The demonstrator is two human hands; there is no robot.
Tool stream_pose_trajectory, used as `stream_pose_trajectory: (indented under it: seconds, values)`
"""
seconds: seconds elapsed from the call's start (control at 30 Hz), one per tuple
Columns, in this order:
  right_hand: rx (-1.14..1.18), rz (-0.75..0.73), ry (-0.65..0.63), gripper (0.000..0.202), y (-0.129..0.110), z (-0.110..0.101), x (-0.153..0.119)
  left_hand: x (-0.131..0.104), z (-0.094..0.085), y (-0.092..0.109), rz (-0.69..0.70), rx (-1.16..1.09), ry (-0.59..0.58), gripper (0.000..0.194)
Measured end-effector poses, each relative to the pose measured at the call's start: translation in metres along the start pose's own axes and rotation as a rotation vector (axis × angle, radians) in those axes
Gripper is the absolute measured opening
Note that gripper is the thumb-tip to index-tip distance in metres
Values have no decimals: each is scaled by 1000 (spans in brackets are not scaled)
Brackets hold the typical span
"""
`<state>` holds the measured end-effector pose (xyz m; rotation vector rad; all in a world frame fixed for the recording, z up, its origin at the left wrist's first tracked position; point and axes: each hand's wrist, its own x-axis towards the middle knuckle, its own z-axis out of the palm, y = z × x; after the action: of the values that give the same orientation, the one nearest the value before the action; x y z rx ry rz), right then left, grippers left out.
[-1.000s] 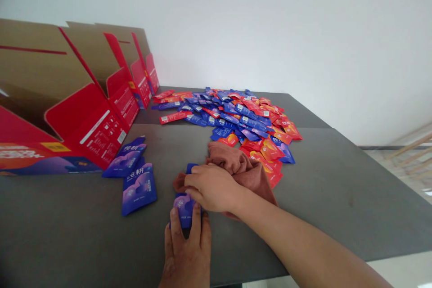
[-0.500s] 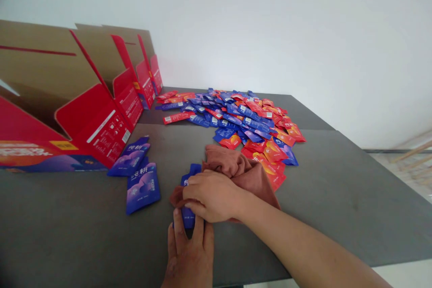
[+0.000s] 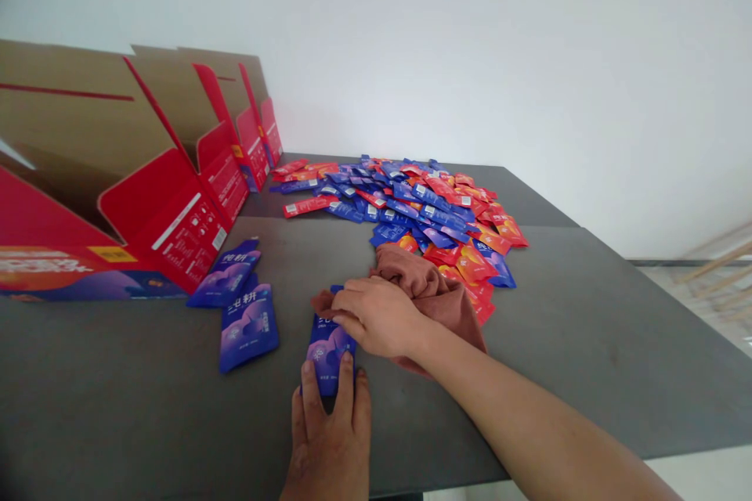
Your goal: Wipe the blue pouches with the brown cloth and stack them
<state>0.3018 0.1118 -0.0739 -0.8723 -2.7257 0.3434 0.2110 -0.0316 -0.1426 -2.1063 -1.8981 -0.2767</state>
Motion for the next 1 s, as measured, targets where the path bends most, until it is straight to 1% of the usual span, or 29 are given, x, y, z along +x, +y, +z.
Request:
stream_pose_trajectory:
  seconds: [0.1, 0.17, 0.3, 0.4, 0.5, 0.57, 0.63, 0.67, 0.73, 0.8, 0.87, 1.0]
  values:
    - [80, -142, -54, 20, -11, 0, -2, 1, 0, 0, -3, -20, -8, 48]
    - [75, -148, -100, 17, -15, 1, -1, 1, -1, 0, -12, -39, -16, 48]
    - [14, 1, -106, 18, -8, 2, 2, 1, -2, -1, -13, -58, -9, 41]
    - [-14, 112, -94, 21, 3, 2, 5, 1, -2, -2, 3, -47, -13, 42]
    - [-43, 149, -60, 20, 8, 3, 4, 1, -3, -2, 0, -39, -19, 42]
    - [-40, 108, -8, 20, 6, 2, 2, 1, -3, -2, -6, -44, -21, 40]
    - [-2, 16, 25, 22, 0, 0, 0, 1, -3, -2, -11, -44, -24, 41]
    - [24, -46, 17, 23, -3, 0, 0, 1, -3, -2, -11, -44, -29, 43]
    - [58, -159, -45, 23, -11, -1, -1, 1, -3, -2, -7, -36, -42, 46]
    - [57, -197, -112, 21, -15, -1, -1, 1, -4, -2, 0, -16, -49, 50]
    - [40, -149, -133, 19, -15, 0, 1, 1, -4, -2, 11, 6, -43, 50]
    - [11, 4, -95, 20, -1, 2, 4, 3, -6, -3, 25, 10, -36, 46]
